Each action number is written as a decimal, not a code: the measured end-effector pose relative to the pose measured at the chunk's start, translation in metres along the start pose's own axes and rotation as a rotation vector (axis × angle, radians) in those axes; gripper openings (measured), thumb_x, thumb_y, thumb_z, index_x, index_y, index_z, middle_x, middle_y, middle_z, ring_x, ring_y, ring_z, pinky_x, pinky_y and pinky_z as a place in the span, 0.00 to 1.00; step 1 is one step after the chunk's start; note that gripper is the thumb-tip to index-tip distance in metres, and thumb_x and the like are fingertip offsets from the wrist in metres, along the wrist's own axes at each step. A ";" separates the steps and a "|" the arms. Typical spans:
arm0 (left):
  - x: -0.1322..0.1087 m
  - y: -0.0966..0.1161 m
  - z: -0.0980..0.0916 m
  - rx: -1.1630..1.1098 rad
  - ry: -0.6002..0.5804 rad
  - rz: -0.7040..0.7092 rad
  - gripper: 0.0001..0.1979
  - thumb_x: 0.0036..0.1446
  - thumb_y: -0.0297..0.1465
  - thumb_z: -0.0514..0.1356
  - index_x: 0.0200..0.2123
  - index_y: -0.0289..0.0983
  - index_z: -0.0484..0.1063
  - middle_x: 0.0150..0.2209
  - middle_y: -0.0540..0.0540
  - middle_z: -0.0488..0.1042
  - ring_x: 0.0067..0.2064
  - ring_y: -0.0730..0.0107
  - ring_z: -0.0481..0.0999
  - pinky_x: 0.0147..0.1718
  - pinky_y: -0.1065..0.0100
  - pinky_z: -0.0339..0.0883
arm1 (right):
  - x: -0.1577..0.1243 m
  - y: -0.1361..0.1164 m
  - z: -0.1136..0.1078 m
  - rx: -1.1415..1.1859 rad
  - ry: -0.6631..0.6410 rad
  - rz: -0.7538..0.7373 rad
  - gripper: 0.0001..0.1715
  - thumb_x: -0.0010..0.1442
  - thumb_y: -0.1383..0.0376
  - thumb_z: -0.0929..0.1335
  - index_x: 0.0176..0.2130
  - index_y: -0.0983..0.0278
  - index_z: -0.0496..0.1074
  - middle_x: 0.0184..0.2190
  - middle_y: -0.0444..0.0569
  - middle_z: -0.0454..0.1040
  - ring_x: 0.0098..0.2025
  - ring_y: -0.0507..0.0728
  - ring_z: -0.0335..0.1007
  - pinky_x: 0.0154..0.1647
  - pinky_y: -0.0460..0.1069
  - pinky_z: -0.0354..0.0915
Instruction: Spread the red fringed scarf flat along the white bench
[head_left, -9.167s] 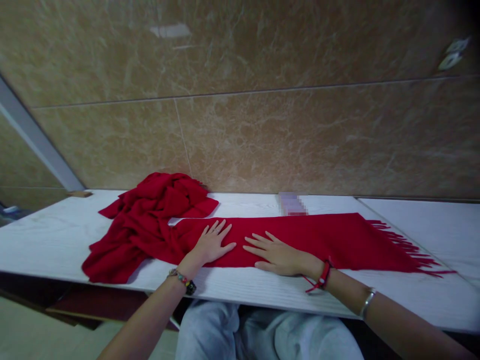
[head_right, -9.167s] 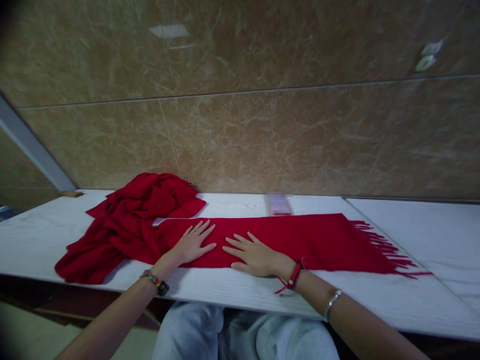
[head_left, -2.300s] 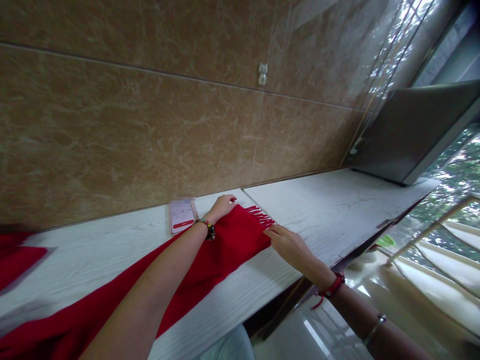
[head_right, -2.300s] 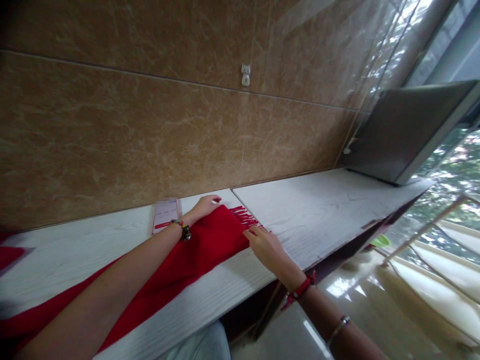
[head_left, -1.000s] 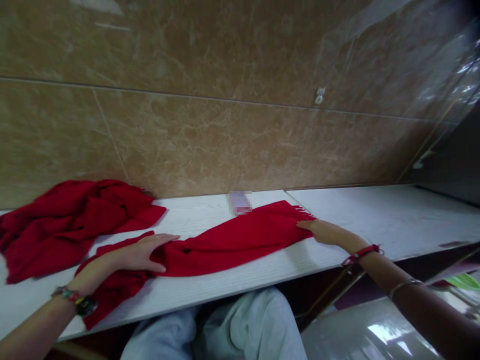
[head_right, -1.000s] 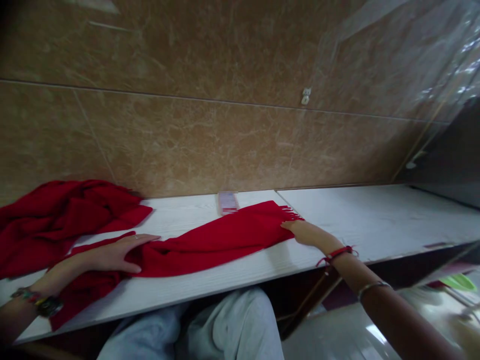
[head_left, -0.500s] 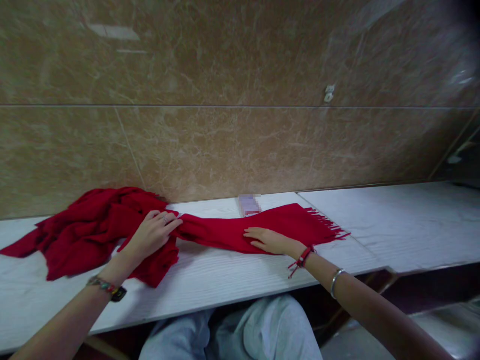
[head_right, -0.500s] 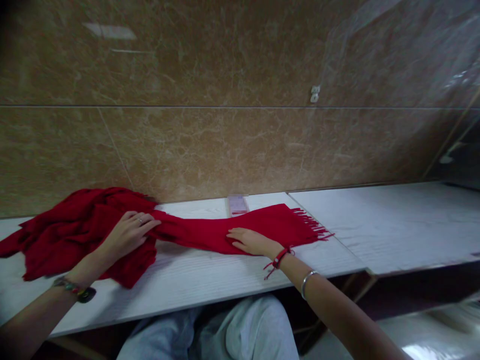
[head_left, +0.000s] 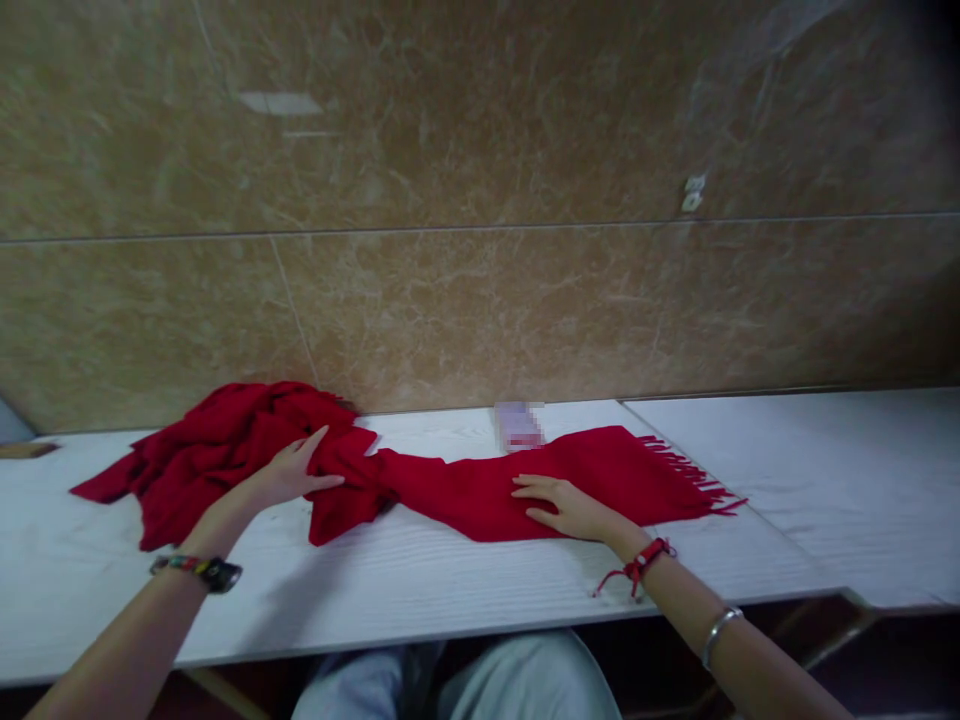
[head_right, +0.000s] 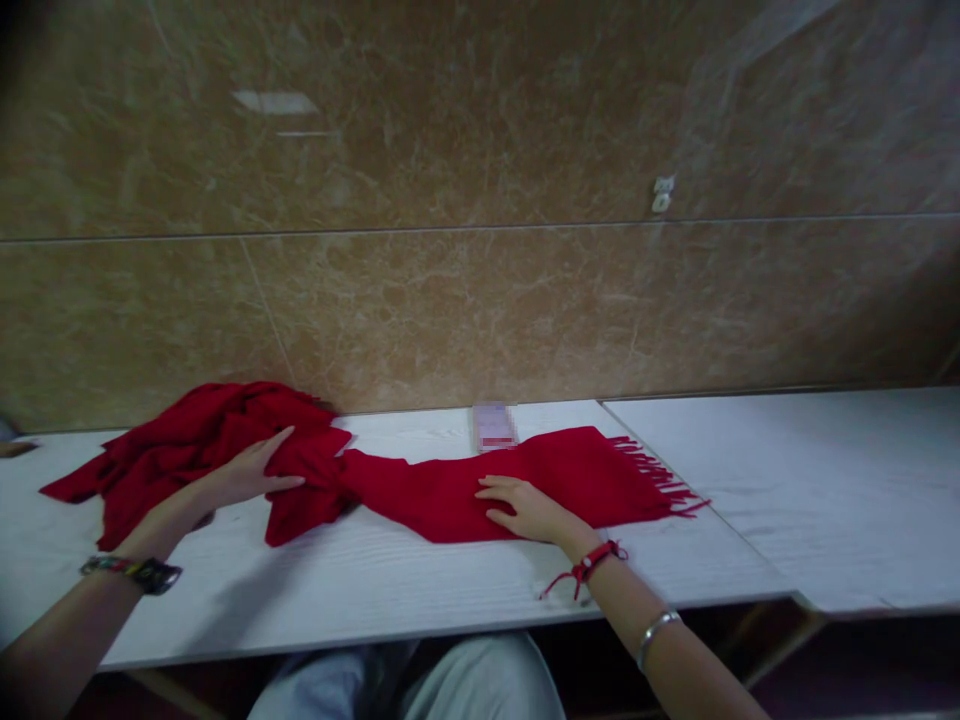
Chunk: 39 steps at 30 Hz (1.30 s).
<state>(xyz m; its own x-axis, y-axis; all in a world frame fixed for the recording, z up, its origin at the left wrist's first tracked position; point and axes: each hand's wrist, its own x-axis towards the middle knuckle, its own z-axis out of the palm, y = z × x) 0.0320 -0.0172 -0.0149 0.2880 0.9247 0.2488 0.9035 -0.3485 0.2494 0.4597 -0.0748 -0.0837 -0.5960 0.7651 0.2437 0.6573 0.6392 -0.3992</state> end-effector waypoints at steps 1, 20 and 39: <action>-0.001 -0.005 0.003 -0.115 -0.075 -0.026 0.39 0.43 0.46 0.58 0.56 0.35 0.52 0.51 0.39 0.67 0.50 0.55 0.67 0.47 0.58 0.62 | 0.000 0.000 0.000 0.007 0.000 -0.001 0.20 0.58 0.63 0.61 0.50 0.63 0.67 0.55 0.52 0.62 0.56 0.56 0.56 0.57 0.53 0.53; -0.035 -0.048 -0.034 0.506 0.278 -0.090 0.22 0.48 0.20 0.45 0.46 0.31 0.65 0.43 0.37 0.68 0.44 0.54 0.68 0.42 0.58 0.63 | -0.001 0.004 0.008 -0.025 0.031 -0.019 0.20 0.58 0.64 0.61 0.50 0.63 0.67 0.54 0.52 0.63 0.56 0.56 0.56 0.57 0.54 0.54; 0.044 0.117 0.044 0.124 -0.459 0.505 0.14 0.49 0.26 0.54 0.40 0.35 0.70 0.37 0.46 0.73 0.37 0.68 0.71 0.38 0.71 0.62 | -0.004 -0.009 0.002 0.078 0.082 -0.071 0.17 0.52 0.64 0.67 0.44 0.63 0.70 0.43 0.51 0.71 0.47 0.57 0.65 0.51 0.54 0.59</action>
<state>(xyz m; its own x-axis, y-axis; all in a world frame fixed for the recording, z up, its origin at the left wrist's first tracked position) 0.1639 -0.0105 -0.0158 0.7634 0.6344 -0.1218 0.6450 -0.7586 0.0921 0.4554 -0.0840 -0.0826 -0.5982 0.7237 0.3441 0.5748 0.6868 -0.4450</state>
